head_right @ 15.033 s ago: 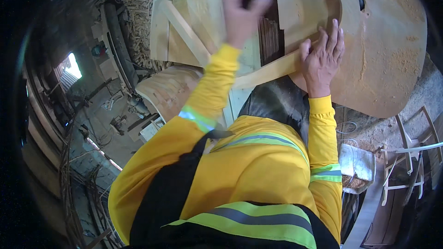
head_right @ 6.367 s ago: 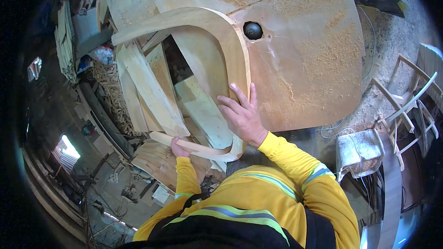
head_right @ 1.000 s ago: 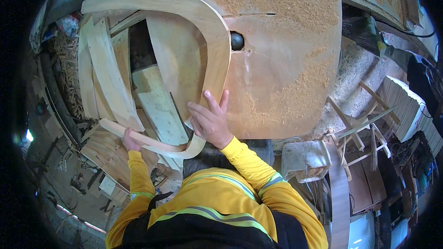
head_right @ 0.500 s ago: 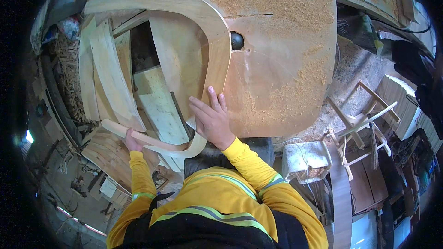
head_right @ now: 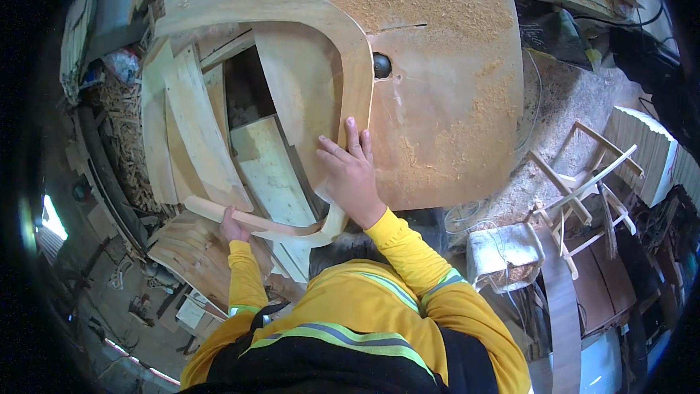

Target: Shaping and smoothing the edges of a curved wooden chair component using a table-mounted router.

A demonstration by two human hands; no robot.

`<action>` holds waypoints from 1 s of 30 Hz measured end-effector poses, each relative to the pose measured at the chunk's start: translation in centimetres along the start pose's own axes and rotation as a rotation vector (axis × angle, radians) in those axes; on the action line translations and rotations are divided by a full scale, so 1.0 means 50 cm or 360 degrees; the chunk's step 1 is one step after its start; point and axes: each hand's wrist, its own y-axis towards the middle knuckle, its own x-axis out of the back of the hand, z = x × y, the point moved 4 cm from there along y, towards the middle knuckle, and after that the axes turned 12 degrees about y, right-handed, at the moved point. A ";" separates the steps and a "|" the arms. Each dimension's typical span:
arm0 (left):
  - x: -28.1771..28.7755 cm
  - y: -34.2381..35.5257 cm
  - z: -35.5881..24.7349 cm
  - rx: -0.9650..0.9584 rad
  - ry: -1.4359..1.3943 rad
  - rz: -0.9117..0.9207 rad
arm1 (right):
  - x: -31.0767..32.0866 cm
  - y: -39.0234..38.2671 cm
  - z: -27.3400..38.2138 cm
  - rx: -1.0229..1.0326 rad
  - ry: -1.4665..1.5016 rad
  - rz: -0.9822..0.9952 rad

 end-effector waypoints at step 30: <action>-0.101 -0.083 -0.032 -0.0027 -0.0036 -0.0085 | 0.011 0.100 -0.013 0.0009 0.0088 -0.0186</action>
